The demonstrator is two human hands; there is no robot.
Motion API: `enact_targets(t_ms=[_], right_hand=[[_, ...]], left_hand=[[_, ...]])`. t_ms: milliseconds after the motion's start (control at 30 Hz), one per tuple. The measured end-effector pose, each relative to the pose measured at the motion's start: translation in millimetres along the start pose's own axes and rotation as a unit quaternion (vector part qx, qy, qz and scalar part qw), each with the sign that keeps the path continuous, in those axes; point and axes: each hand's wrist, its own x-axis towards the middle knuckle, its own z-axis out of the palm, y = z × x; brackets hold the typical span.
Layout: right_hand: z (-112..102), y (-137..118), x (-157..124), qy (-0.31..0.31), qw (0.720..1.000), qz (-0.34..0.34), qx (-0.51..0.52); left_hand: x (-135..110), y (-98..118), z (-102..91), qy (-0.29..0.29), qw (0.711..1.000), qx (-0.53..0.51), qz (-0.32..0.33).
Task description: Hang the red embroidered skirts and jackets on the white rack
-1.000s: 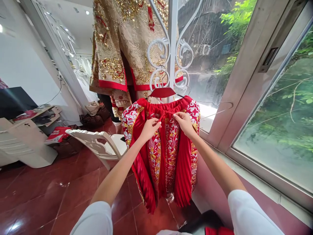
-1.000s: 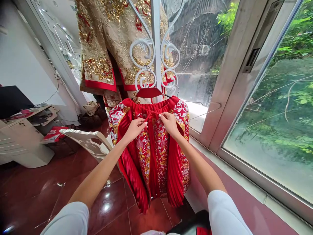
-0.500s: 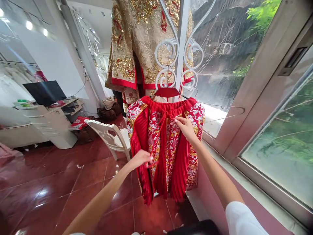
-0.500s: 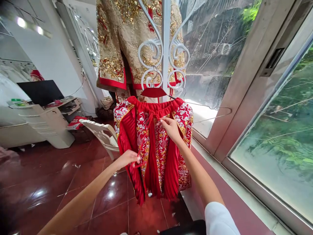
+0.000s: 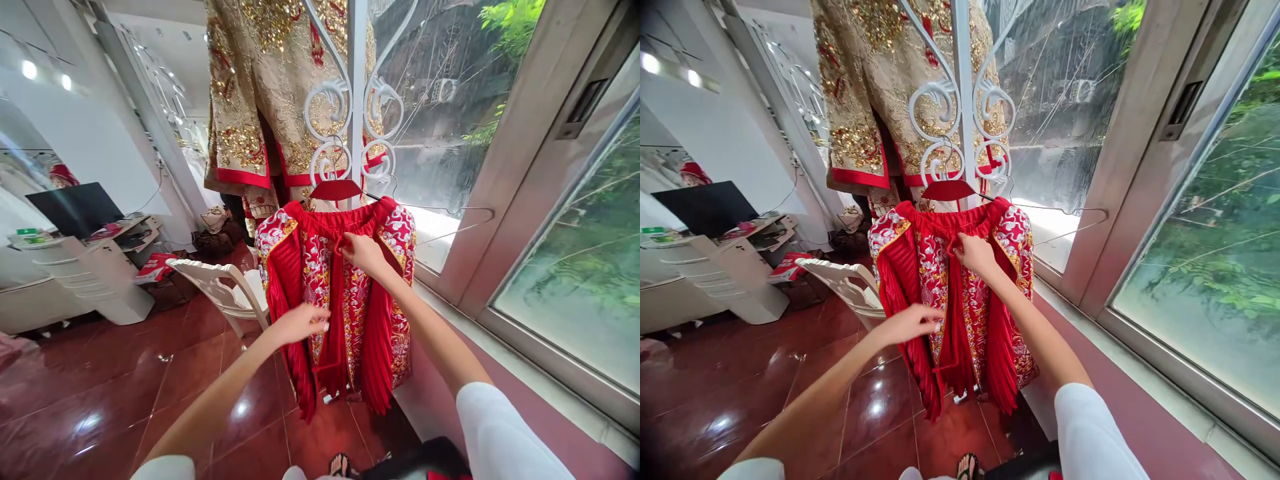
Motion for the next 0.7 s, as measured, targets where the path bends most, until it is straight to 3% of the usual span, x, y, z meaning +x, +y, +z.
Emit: enact_targets(t_ms=[33,100,167,300,433,500,600,700], right_hand=[[0,-2,-3,-0.021,1.000,-0.011,0.008],[-4,-5,-13,-0.051,0.997,-0.044,0.046],[-12,-7,-27,-0.075,0.990,-0.081,0.085],[-38,9,-58,-0.129,0.980,-0.107,0.106],[-54,46,-87,-0.239,0.963,-0.107,0.068],[-51,55,-100,-0.252,0.962,-0.100,0.016],[-41,43,-114,-0.236,0.960,-0.112,-0.096],[-42,19,-118,-0.251,0.942,-0.175,-0.136]], left_hand=[[18,10,-21.0,0.051,0.998,-0.027,0.002],[50,27,-56.0,0.171,0.985,0.031,0.020],[73,36,-76.9,0.220,0.966,0.132,0.045],[83,34,-79.1,0.161,0.963,0.195,0.092],[57,19,-64.7,0.142,0.962,0.208,0.103],[43,13,-59.4,0.121,0.957,0.231,0.123],[28,10,-54.6,0.067,0.953,0.239,0.176],[20,15,-55.3,0.018,0.951,0.225,0.212]])
